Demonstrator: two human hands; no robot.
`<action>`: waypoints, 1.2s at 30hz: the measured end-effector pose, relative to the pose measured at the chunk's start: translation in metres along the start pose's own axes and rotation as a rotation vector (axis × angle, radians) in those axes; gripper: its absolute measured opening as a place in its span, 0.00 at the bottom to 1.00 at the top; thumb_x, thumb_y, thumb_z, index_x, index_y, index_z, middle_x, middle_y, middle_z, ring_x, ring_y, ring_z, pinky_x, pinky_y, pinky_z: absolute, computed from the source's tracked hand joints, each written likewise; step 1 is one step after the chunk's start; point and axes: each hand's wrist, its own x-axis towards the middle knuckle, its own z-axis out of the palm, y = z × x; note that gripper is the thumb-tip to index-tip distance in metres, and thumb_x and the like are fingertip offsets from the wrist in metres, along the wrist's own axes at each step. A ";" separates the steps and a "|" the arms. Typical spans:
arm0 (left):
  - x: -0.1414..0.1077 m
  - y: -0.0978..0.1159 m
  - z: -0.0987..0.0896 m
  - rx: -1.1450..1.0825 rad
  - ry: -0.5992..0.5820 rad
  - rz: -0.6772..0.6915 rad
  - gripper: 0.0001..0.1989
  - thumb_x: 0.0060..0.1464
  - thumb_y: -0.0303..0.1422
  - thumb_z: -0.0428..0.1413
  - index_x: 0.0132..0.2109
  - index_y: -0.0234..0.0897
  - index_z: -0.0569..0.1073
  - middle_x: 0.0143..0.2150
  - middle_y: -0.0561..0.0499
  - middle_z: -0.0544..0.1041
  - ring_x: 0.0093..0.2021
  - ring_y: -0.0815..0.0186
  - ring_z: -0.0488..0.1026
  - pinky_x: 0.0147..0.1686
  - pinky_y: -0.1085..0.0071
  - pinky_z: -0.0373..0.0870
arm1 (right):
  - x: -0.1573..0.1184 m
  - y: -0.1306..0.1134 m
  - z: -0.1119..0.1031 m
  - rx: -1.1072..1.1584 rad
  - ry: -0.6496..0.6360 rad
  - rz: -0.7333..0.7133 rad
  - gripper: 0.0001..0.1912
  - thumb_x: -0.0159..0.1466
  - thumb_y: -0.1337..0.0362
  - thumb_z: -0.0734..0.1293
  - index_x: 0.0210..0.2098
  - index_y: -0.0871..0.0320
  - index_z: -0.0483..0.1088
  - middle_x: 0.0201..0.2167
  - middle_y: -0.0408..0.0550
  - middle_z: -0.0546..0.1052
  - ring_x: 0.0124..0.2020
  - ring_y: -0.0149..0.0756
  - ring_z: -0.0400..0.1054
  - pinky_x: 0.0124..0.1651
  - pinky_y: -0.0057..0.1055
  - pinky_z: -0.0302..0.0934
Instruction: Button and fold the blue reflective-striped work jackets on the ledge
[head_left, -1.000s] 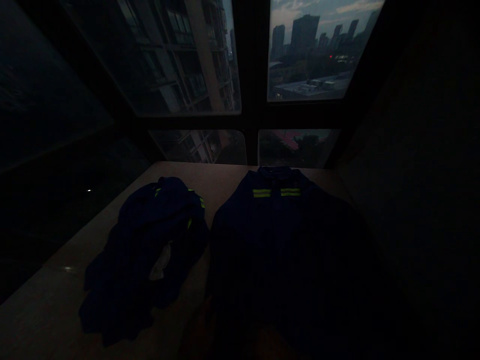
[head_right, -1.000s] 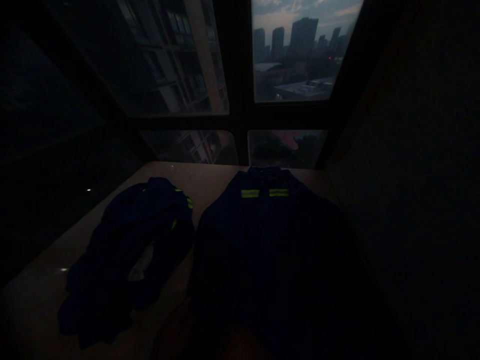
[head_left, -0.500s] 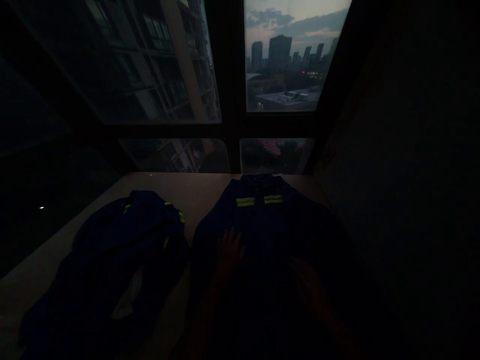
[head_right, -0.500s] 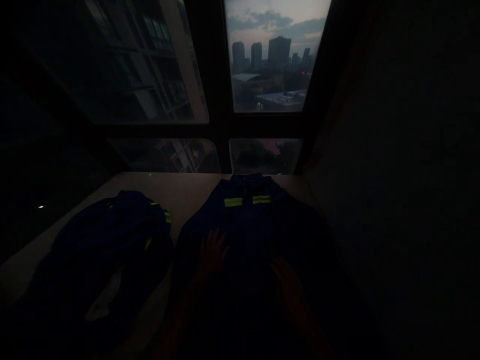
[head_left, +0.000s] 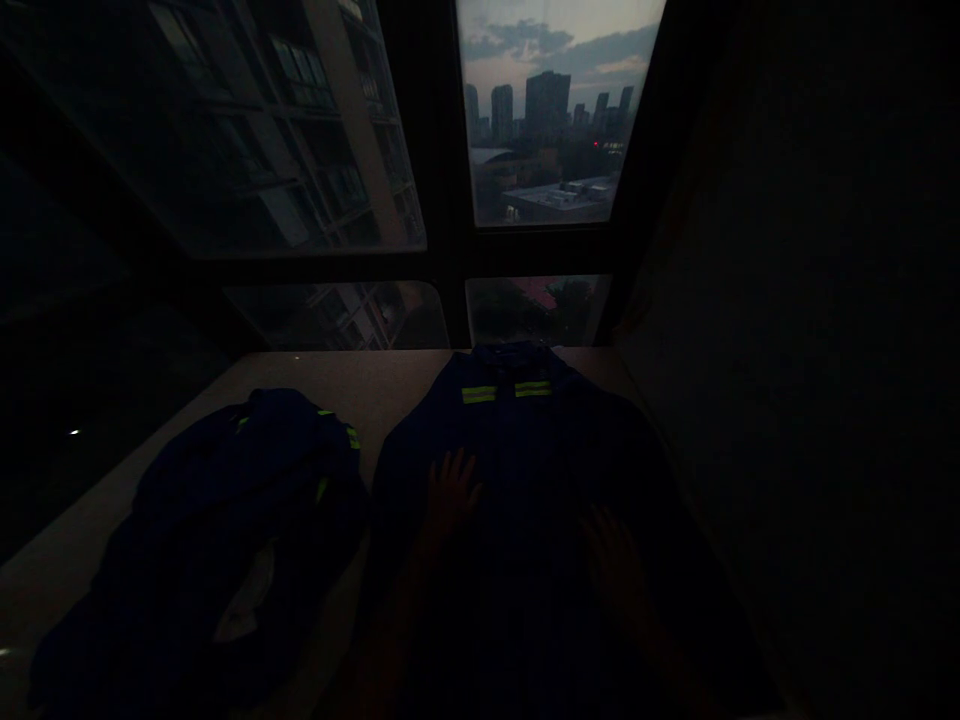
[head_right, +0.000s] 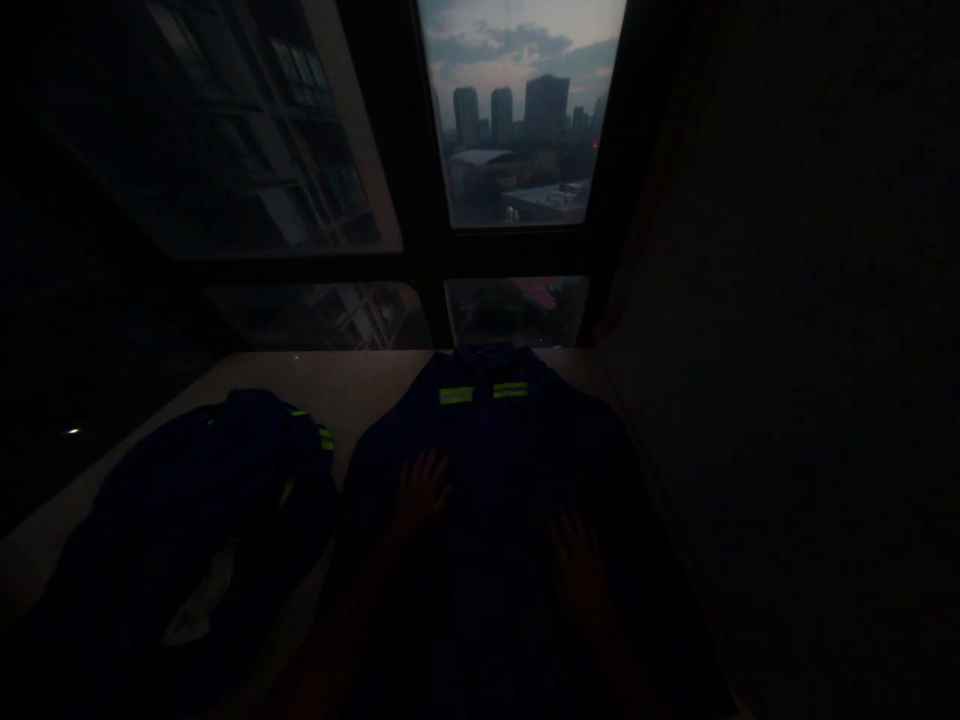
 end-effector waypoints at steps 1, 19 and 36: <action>0.005 -0.001 -0.002 0.003 0.000 -0.001 0.26 0.64 0.39 0.47 0.67 0.41 0.62 0.71 0.42 0.58 0.70 0.48 0.53 0.66 0.43 0.44 | 0.007 -0.003 0.000 0.005 0.000 0.006 0.26 0.64 0.71 0.56 0.61 0.57 0.67 0.67 0.54 0.62 0.69 0.49 0.51 0.66 0.53 0.49; -0.206 0.036 -0.007 0.051 -0.014 -0.037 0.28 0.61 0.38 0.50 0.68 0.43 0.61 0.71 0.46 0.57 0.70 0.50 0.53 0.66 0.44 0.51 | -0.080 -0.015 -0.020 0.179 -0.042 -0.012 0.25 0.69 0.61 0.56 0.65 0.51 0.60 0.69 0.51 0.57 0.68 0.47 0.53 0.65 0.50 0.57; -0.181 0.074 -0.016 -0.285 0.150 -0.127 0.22 0.61 0.33 0.47 0.60 0.39 0.71 0.63 0.43 0.71 0.63 0.52 0.66 0.62 0.46 0.63 | -0.079 0.096 -0.087 0.290 0.027 0.703 0.32 0.64 0.46 0.54 0.54 0.62 0.71 0.49 0.67 0.75 0.52 0.58 0.71 0.50 0.53 0.64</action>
